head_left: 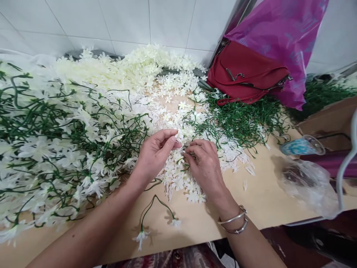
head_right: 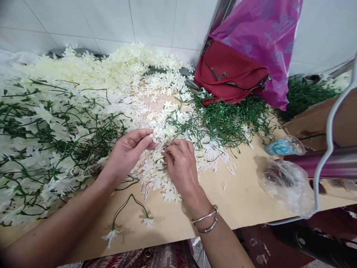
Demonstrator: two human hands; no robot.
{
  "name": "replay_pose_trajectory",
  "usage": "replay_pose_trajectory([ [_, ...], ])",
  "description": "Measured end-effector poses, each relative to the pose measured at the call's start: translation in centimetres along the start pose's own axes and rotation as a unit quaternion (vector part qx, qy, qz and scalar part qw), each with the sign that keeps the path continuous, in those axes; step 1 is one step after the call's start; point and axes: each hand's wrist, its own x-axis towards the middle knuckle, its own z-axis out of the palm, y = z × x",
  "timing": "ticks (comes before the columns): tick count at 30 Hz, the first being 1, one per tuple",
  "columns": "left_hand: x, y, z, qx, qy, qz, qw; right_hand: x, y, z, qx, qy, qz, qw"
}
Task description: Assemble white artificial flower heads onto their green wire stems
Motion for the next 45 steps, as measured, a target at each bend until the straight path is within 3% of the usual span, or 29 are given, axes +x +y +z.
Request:
replay_pose_trajectory([
  [6,0.1,0.0,0.1,-0.046,-0.008,-0.044,0.998,0.1,-0.2,-1.4,0.093,0.083,0.06,0.99],
  [10,-0.2,-0.3,0.3,-0.047,-0.009,-0.033,0.998,0.2,-0.6,-1.8,0.133,0.115,0.091,0.98],
  [15,-0.5,-0.6,0.3,0.032,0.011,0.006,0.999,0.3,-0.9,-1.9,0.16,0.106,0.086,0.978],
  [23,-1.2,-1.0,0.8,0.089,-0.01,0.03,0.996,0.3,-1.9,-1.5,0.205,0.076,0.077,0.973],
  [27,-1.6,-0.5,0.9,0.15,-0.036,0.049,0.987,0.4,-2.3,-1.1,0.263,0.065,0.17,0.947],
  [30,-1.7,-0.2,0.9,0.223,-0.052,0.098,0.968,0.5,-2.4,-1.0,0.303,0.071,0.235,0.921],
  [35,-1.9,-0.7,0.9,0.336,-0.081,0.253,0.904,0.9,-2.6,-1.3,0.388,0.046,0.291,0.874],
  [38,-1.8,-1.0,0.9,0.368,-0.081,0.29,0.88,0.9,-2.6,-1.4,0.406,0.049,0.305,0.86],
  [45,-1.7,-0.9,1.1,0.345,-0.052,0.257,0.901,0.7,-1.8,-1.2,0.433,0.048,0.327,0.839],
])
